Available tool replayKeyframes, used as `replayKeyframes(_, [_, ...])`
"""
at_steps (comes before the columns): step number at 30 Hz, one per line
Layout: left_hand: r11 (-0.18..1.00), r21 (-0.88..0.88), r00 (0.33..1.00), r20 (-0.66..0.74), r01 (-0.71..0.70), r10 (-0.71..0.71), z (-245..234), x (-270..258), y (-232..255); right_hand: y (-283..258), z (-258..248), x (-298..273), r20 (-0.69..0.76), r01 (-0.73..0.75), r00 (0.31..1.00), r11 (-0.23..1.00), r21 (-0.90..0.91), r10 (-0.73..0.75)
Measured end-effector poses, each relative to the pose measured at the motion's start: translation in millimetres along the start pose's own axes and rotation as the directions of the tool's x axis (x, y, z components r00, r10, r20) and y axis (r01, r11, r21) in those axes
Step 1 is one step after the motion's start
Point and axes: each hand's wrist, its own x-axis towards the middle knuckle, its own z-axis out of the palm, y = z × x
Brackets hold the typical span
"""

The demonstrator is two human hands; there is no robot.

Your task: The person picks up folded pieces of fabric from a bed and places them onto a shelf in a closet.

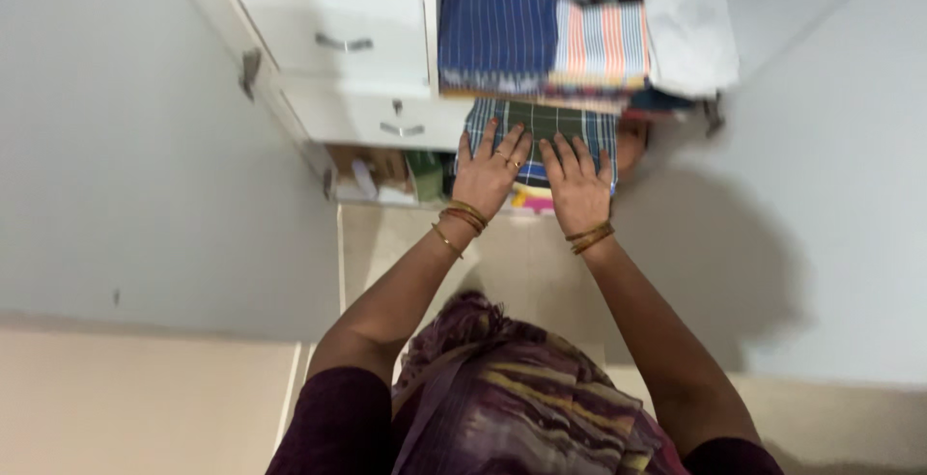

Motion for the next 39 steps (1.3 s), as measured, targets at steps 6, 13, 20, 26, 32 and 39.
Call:
replayKeyframes(6, [0.999,-0.045,0.999,-0.052,0.007,-0.010,54.4,120.9,-88.5,42.8,84.8,129.2,-0.046,0.048,0.998,0.999,-0.007,-0.048])
replayKeyframes(13, [0.996,0.068,0.992,-0.114,-0.051,0.058,106.8,204.8,-159.8,82.1,199.6,211.9,-0.116,0.056,0.992,0.998,0.012,-0.054])
replayKeyframes(20, [0.982,-0.039,0.888,0.436,0.183,-0.148,169.9,165.3,-178.7,60.4,280.1,161.5,0.372,0.007,0.926,0.988,0.155,-0.064])
replayKeyframes(26, [0.982,-0.037,0.892,0.426,0.186,-0.153,212.4,155.3,-190.7,65.6,286.3,163.9,0.459,-0.002,0.887,0.992,0.130,-0.059])
replayKeyframes(32, [0.977,0.030,0.799,0.570,0.209,-0.189,201.0,178.5,-190.1,61.3,277.7,182.9,0.569,-0.101,0.822,0.980,0.169,-0.014])
replayKeyframes(39, [0.955,0.130,0.637,0.719,0.268,-0.277,167.3,192.5,-173.8,63.9,246.4,175.7,0.597,-0.089,0.802,0.992,0.084,0.021])
